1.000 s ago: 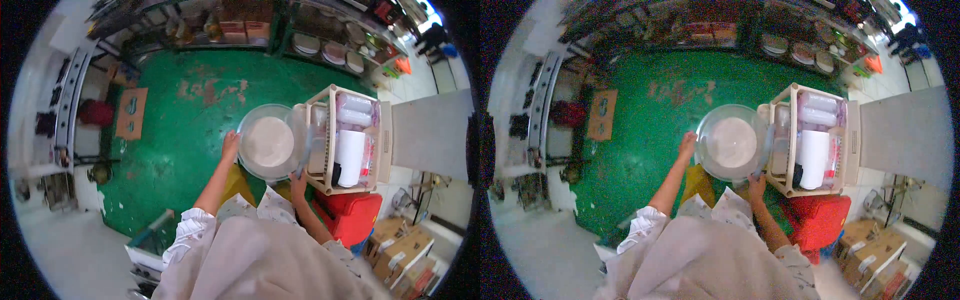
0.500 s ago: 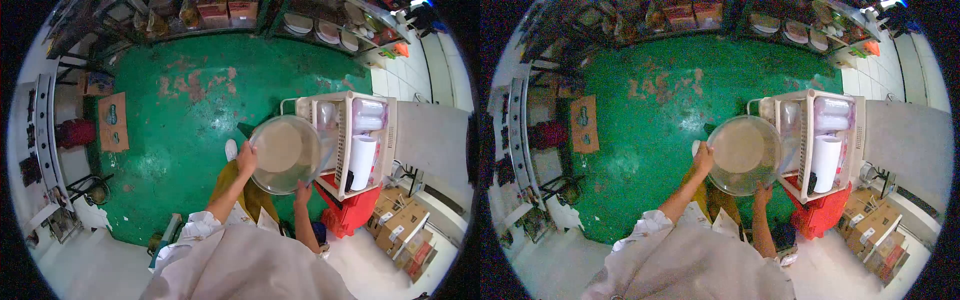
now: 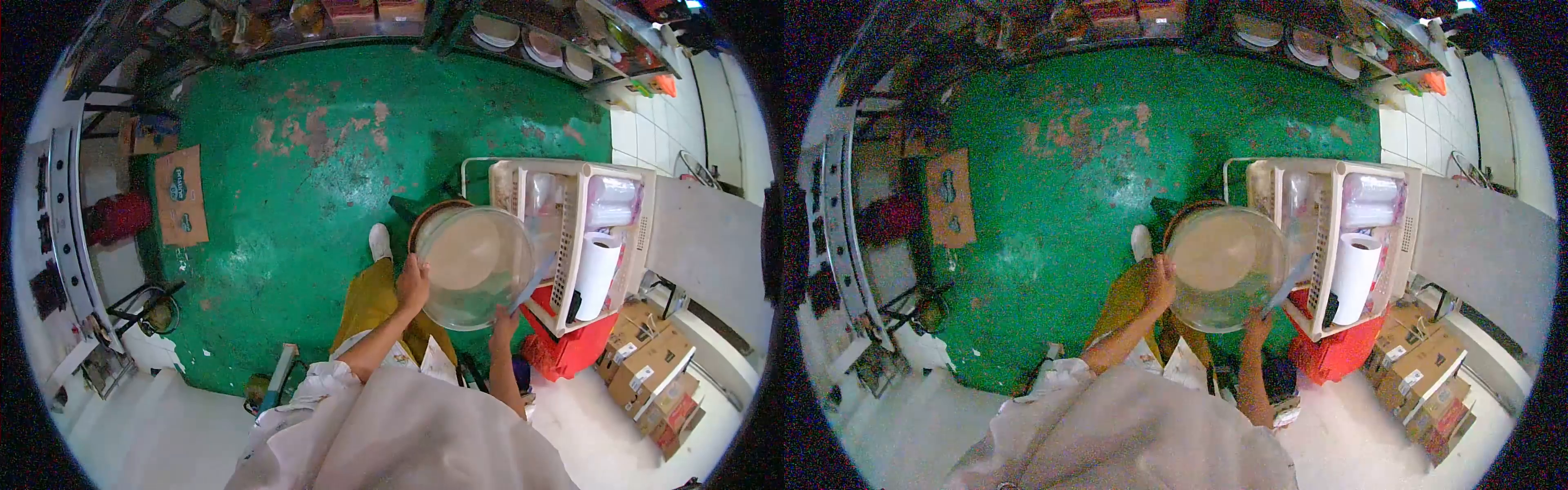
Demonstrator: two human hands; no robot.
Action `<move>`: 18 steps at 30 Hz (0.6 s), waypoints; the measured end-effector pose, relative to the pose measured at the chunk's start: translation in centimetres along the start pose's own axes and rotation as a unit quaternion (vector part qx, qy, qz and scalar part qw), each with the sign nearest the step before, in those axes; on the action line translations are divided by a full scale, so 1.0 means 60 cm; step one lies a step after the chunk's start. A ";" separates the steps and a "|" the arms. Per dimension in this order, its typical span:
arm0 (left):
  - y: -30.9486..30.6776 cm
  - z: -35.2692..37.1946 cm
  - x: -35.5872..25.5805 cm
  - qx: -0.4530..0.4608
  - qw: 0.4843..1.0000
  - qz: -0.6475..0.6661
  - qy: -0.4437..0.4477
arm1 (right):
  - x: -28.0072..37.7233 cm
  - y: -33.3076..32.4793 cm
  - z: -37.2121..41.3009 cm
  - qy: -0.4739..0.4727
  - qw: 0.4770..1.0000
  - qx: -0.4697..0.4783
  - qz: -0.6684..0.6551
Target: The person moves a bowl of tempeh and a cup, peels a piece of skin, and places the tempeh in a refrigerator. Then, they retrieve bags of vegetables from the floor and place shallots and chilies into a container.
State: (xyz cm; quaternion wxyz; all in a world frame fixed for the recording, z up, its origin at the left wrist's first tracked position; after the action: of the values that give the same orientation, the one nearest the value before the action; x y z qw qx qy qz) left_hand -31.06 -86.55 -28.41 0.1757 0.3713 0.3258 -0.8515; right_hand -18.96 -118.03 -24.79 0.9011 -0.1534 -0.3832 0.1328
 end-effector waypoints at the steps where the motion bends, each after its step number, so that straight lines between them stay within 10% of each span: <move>1: -0.001 -0.002 0.000 -0.003 1.000 -0.007 0.004 | 0.000 0.005 0.001 -0.009 1.000 0.015 0.011; 8: -0.017 0.004 -0.007 -0.126 0.981 -0.052 0.137 | -0.002 0.008 0.014 0.010 0.998 -0.049 -0.043; 10: -0.024 -0.008 -0.019 -0.060 0.992 -0.029 0.110 | -0.028 -0.026 -0.025 -0.180 0.953 -0.140 0.200; 13: -0.040 -0.015 -0.047 0.043 0.997 -0.003 0.065 | 0.029 0.009 0.043 -0.211 0.884 -0.167 0.383; 18: -0.070 -0.021 -0.067 0.038 0.998 -0.021 0.052 | 0.102 0.054 0.135 -0.386 0.853 -0.156 0.316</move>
State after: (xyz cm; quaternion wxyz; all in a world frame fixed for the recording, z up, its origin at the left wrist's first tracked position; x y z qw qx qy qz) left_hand -30.00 -82.42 -24.29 0.1263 0.4144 0.3093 -0.8466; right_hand -21.15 -111.48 -16.72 0.5544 -0.3415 -0.6464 0.3977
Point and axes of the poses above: each hand's wrist, its own z-axis away from the middle knuckle, its own y-axis out of the palm, x = y × z, the point moved 9 cm from there along -z, towards the middle knuckle, and after that the axes turned 3 degrees about y, right-handed, at the moved point
